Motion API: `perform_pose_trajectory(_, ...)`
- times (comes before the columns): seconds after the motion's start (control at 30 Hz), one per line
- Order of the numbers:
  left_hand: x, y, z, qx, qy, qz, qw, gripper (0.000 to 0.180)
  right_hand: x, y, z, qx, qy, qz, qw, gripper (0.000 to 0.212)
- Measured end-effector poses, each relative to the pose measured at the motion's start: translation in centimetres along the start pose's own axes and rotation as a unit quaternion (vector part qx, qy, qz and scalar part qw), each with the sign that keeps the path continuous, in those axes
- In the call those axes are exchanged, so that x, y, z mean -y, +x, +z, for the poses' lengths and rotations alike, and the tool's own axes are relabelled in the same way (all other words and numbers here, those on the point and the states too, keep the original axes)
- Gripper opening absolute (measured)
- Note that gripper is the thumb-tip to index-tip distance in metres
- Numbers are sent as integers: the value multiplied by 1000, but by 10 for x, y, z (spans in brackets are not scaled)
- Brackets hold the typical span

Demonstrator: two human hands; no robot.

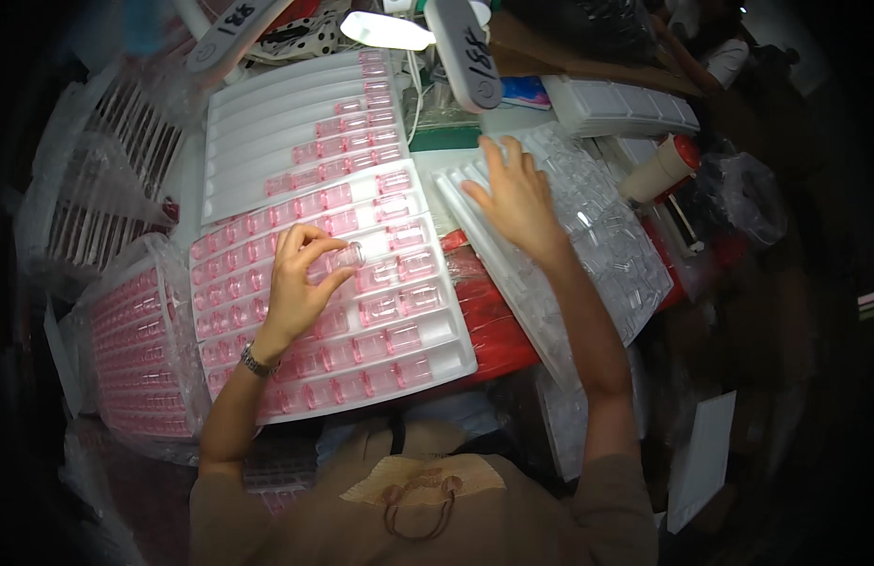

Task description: The person unpacks plastic trays, then assembles small plastic containers by attaching caps onto them and arranges the containers into slots on a molded tray by hand.

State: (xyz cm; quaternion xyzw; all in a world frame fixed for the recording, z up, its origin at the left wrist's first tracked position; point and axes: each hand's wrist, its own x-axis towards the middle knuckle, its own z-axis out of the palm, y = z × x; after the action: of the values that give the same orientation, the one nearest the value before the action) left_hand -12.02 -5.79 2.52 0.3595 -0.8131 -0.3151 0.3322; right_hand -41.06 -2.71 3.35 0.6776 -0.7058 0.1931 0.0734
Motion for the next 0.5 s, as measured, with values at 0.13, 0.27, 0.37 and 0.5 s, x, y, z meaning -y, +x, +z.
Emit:
perform_pose_trajectory(0.13, 15, 6, 18, 21, 140, 71, 987, 29, -34, -34, 10, 313, -129, 68, 938, 33)
perform_pose_trajectory(0.27, 13, 12, 30, 9, 150, 90, 985, 28, -31, -54, 5, 169, -114, -24, 979, 22)
perform_pose_trajectory(0.37, 16, 19, 25, 6, 230, 90, 969, 29, -36, -52, 6, 87, -34, -23, 995, 19)
perform_pose_trajectory(0.5, 31, 33, 2, -25, 258, 68, 964, 27, -30, -38, 7, 23, 351, 185, 918, 19)
